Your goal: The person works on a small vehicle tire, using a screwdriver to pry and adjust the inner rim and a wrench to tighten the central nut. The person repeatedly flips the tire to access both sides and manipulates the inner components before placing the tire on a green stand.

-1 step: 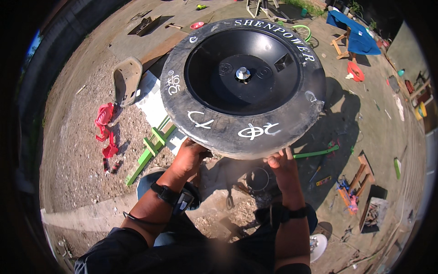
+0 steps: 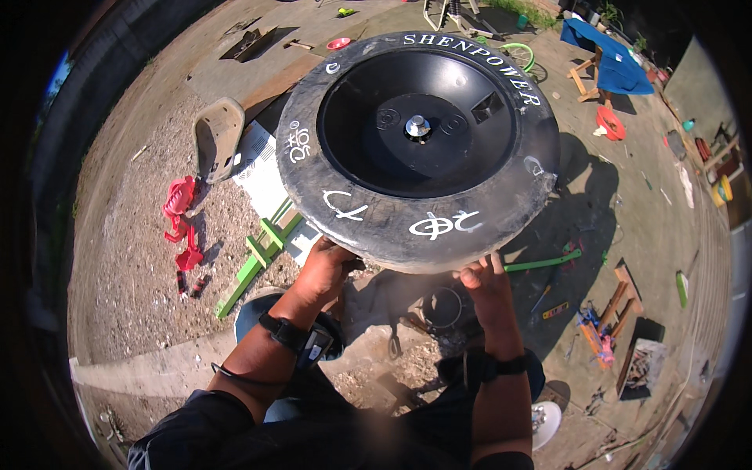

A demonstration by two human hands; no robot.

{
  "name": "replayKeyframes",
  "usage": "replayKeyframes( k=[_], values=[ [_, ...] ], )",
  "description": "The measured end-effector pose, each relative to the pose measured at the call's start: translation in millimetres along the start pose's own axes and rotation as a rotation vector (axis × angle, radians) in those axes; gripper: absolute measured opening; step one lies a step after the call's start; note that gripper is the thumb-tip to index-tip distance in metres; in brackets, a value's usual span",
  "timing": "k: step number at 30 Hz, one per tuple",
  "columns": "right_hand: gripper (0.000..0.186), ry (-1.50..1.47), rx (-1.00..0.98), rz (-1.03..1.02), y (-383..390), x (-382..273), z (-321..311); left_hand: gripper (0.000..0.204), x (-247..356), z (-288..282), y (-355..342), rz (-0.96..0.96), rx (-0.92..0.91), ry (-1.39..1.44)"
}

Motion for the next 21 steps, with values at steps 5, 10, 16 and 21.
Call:
replayKeyframes(
  k=[5,10,16,21],
  values=[
    [0.082,0.126,0.007,-0.074,-0.3,-8.4,-3.7,0.032,-6.0,-8.1,-3.8,0.0,-0.021,0.025],
    [0.085,0.206,0.248,-0.226,9.2,-59.8,-6.6,0.037,-2.4,-3.2,-2.9,0.005,-0.034,0.018],
    [0.083,0.493,0.354,-0.561,19.4,-154.8,5.5,0.028,0.7,-4.7,-2.5,0.026,-0.033,0.042],
    [0.082,0.766,0.313,-0.83,25.9,-225.5,49.8,0.022,0.1,-4.9,-3.8,0.022,-0.047,0.043]
  ],
)
Point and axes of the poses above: each hand's wrist, its own y-axis away from the middle knuckle, its own z-axis out of the palm, x = y × z, the point moved 8 cm from there along -y, towards the middle knuckle, and after that the axes turned 4 degrees about -y, right-handed, at the moved point
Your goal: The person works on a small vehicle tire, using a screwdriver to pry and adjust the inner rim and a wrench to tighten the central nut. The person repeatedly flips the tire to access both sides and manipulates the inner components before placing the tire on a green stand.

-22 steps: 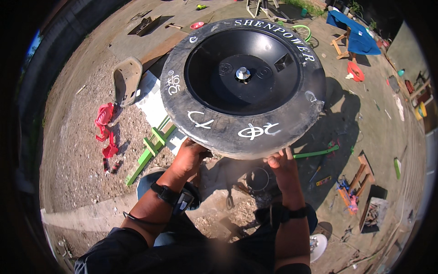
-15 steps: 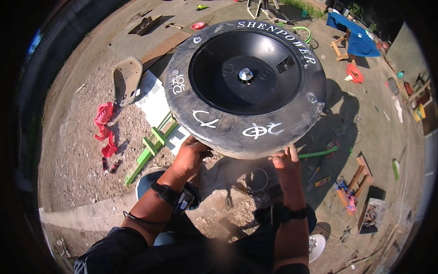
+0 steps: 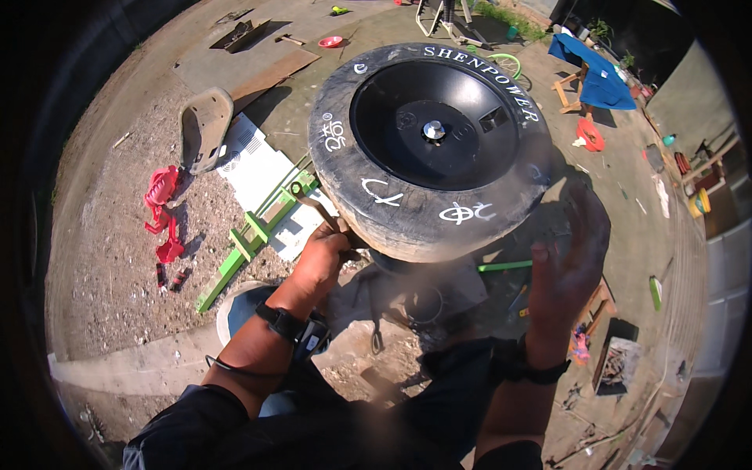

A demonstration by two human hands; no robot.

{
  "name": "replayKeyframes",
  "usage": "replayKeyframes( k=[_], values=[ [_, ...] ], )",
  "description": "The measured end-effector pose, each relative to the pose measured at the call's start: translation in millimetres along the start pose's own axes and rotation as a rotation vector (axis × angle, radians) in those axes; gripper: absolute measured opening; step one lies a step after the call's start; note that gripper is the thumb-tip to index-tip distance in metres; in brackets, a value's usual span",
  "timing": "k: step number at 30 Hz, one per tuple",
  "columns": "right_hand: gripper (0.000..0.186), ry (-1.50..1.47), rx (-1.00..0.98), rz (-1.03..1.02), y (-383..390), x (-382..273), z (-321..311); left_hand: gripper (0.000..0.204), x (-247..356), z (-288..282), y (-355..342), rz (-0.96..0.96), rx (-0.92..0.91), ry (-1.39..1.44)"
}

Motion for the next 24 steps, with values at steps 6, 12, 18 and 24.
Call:
replayKeyframes(
  k=[6,12,18,24],
  values=[
    [0.072,0.248,-0.191,-0.241,-32.9,-57.2,29.6,0.019,3.4,3.5,1.0,0.03,-0.023,0.051],
    [0.077,0.391,-0.506,-0.439,-37.7,-92.5,77.9,0.02,2.3,4.2,1.6,0.007,0.005,0.079],
    [0.073,0.544,-0.664,-0.257,-23.4,-96.3,113.7,0.021,5.4,4.2,5.0,0.014,0.013,0.077],
    [0.061,0.473,-0.554,-0.267,-26.9,-91.1,104.8,0.021,1.4,-1.2,4.0,0.0,0.041,0.087]
  ],
)
Point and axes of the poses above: each hand's wrist, its own y-axis away from the middle knuckle, its own z-axis out of the palm, x = y × z, the point moved 8 cm from there along -y, towards the middle knuckle, and after that the axes turned 4 degrees about -y, right-handed, at the moved point
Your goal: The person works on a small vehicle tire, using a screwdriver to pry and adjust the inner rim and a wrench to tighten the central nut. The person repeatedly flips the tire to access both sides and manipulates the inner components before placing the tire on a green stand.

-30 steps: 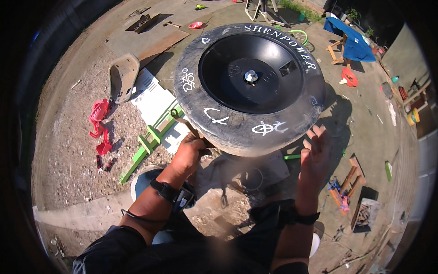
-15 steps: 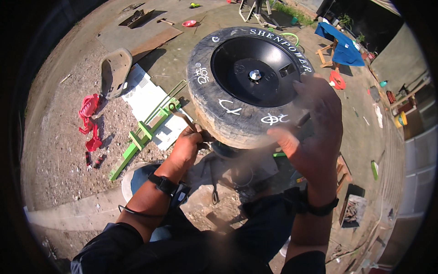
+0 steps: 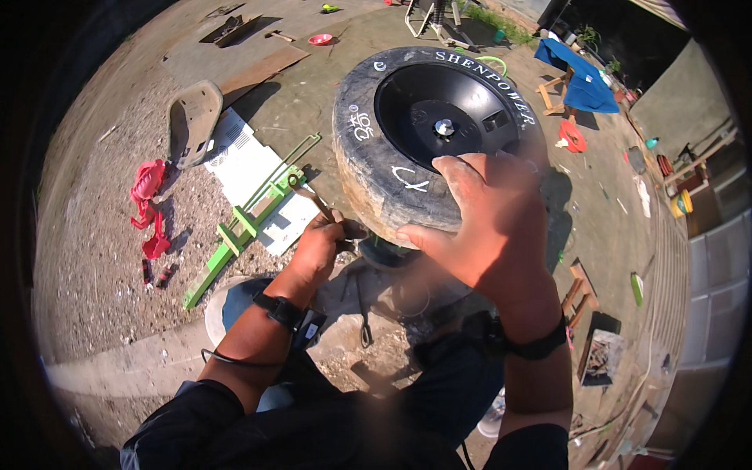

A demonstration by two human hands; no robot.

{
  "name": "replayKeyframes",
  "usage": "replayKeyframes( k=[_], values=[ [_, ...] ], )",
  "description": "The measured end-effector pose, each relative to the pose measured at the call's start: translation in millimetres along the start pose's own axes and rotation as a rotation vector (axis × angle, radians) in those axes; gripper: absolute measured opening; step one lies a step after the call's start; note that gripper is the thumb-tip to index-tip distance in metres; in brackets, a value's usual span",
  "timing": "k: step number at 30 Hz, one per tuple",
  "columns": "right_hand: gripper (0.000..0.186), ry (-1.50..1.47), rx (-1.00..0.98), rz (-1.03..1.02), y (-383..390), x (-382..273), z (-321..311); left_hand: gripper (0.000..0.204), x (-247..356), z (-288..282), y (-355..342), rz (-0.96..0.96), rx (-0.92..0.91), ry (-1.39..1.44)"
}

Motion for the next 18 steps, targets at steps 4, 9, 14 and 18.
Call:
replayKeyframes(
  k=[4,9,14,18],
  values=[
    [0.061,0.0,0.01,-0.025,4.1,-0.9,-4.5,0.02,-3.6,-3.5,-2.9,-0.011,-0.014,-0.033],
    [0.067,0.045,-0.009,0.008,16.6,9.5,-11.7,0.022,-6.1,-1.4,-3.4,-0.005,-0.006,-0.037],
    [0.069,0.061,0.03,0.075,37.8,35.9,-29.5,0.025,-3.5,-4.0,-1.7,-0.003,0.0,-0.072],
    [0.067,0.078,0.063,0.069,59.9,60.9,-45.2,0.024,-8.0,-9.7,-4.9,-0.004,0.024,-0.118]
  ],
)
Point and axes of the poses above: each hand's wrist, its own y-axis away from the middle knuckle, its own z-axis out of the palm, x = y × z, the point moved 8 cm from there along -y, towards the middle knuckle, and after that the axes turned 4 degrees about -y, right-handed, at the moved point
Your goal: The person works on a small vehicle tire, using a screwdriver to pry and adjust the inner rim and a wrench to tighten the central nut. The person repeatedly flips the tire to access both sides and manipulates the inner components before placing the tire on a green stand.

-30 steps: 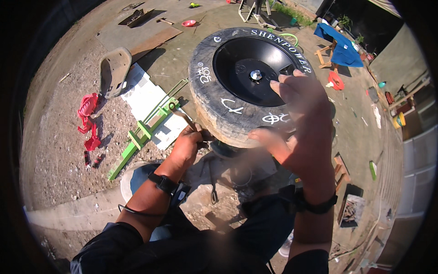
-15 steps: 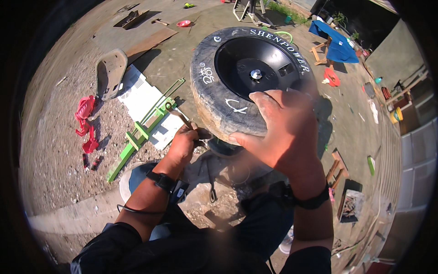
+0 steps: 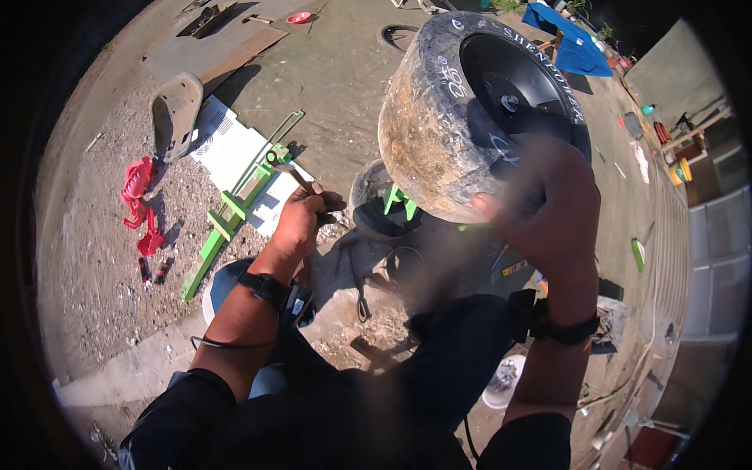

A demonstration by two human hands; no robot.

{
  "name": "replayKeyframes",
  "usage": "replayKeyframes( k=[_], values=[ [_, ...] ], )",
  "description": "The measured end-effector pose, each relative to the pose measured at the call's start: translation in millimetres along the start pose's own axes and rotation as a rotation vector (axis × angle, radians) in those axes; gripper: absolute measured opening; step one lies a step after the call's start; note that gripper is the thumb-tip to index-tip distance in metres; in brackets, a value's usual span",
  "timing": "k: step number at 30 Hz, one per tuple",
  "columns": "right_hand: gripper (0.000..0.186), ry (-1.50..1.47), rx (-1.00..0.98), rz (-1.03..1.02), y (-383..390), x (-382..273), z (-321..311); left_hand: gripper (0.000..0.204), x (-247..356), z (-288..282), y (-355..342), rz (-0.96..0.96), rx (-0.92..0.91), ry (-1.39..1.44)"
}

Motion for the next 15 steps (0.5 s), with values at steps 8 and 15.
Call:
replayKeyframes(
  k=[8,15],
  values=[
    [0.071,-0.128,-0.061,0.452,80.4,95.9,-50.0,0.028,-35.2,-7.3,-4.8,-0.176,-0.006,-0.237],
    [0.062,-0.01,-0.007,0.862,145.5,167.3,-82.4,0.019,-107.1,-9.2,-13.8,-0.475,0.099,-0.358]
  ],
)
Point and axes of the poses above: each hand's wrist, its own y-axis away from the middle knuckle, its own z-axis out of the palm, x = y × z, the point moved 8 cm from there along -y, towards the middle knuckle, and after that the axes turned 4 degrees about -y, right-handed, at the moved point
